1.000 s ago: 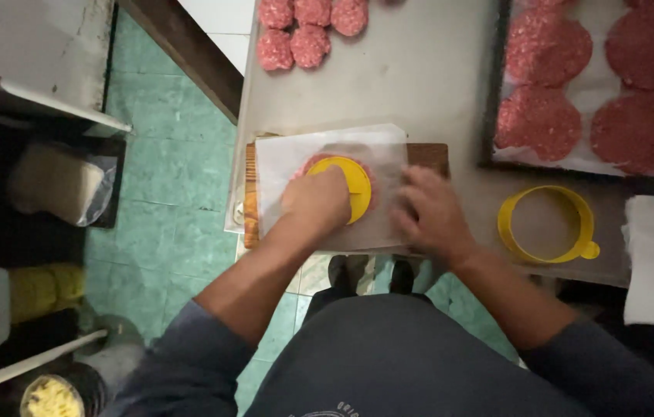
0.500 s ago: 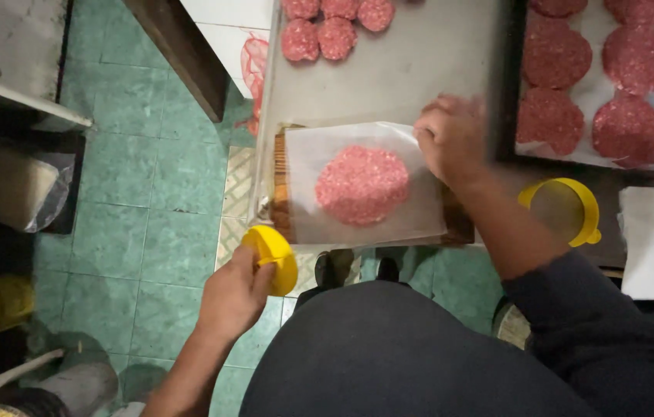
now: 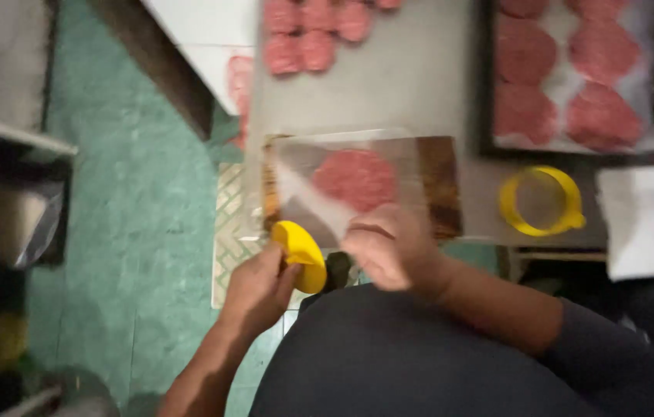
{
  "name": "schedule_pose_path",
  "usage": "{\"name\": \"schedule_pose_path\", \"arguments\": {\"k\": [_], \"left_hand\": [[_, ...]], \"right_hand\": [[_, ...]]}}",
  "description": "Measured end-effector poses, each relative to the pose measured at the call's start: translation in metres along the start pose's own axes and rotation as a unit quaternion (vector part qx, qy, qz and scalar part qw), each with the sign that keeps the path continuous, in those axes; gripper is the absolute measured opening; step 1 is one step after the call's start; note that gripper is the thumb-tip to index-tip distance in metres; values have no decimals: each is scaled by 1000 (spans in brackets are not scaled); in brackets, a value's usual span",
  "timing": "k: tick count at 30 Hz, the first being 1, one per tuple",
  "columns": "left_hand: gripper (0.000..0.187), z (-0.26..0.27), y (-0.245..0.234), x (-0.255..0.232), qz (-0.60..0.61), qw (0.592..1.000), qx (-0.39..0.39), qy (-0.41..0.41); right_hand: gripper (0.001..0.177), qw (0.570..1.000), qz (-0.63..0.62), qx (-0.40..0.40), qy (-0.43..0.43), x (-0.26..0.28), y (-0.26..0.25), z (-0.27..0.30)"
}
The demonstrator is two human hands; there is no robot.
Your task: Using a circular mold to press raw ground meat into burger patties and stacking them with paper dividers.
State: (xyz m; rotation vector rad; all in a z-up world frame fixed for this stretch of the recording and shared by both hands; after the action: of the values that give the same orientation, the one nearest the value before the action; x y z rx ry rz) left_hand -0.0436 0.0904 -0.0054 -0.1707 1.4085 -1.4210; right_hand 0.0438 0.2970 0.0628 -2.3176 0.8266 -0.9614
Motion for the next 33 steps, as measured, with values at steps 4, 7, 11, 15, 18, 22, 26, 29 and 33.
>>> {"name": "schedule_pose_path", "arguments": {"k": [4, 7, 11, 15, 18, 22, 26, 29, 33], "left_hand": [[27, -39, 1, -79, -71, 982, -66, 163], [28, -71, 24, -157, -155, 954, -52, 251], [27, -107, 89, -249, -117, 918, -62, 374], [28, -142, 154, -315, -171, 923, 53, 340], [30, -152, 170, -335, -222, 928, 125, 274], [30, -163, 150, -311, -239, 956, 169, 32], [32, -204, 125, -257, -296, 950, 69, 65], [18, -249, 108, -236, -397, 900, -39, 175], [16, -320, 123, -230, -405, 887, -56, 212]], "right_hand": [[19, 978, -161, -97, 87, -1, -76, 29], [13, 946, -110, -170, 255, -47, -125, 89], [11, 872, -136, -218, 418, -117, -200, 187], [10, 792, -153, -291, 514, -165, -248, 277], [10, 762, -131, -297, 560, -185, -270, 320], [9, 767, -83, -308, 557, -184, -294, 344], [12, 792, -100, -289, 528, -177, -307, 336], [9, 829, -144, -258, 474, -172, -311, 298], [11, 907, -58, -125, 398, -140, -329, 227]]}}
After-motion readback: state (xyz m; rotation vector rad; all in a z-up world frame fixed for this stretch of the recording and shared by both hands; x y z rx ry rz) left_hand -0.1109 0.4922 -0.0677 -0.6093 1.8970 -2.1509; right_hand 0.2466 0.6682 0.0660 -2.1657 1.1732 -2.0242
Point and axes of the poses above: each hand's wrist, its own z-axis away from the middle knuckle, its own y-axis out of the palm, x = y × z, the point moved 6 cm from there along -z, towards the middle knuckle, and after that the axes turned 7 degrees about -z, right-handed, at the moved point
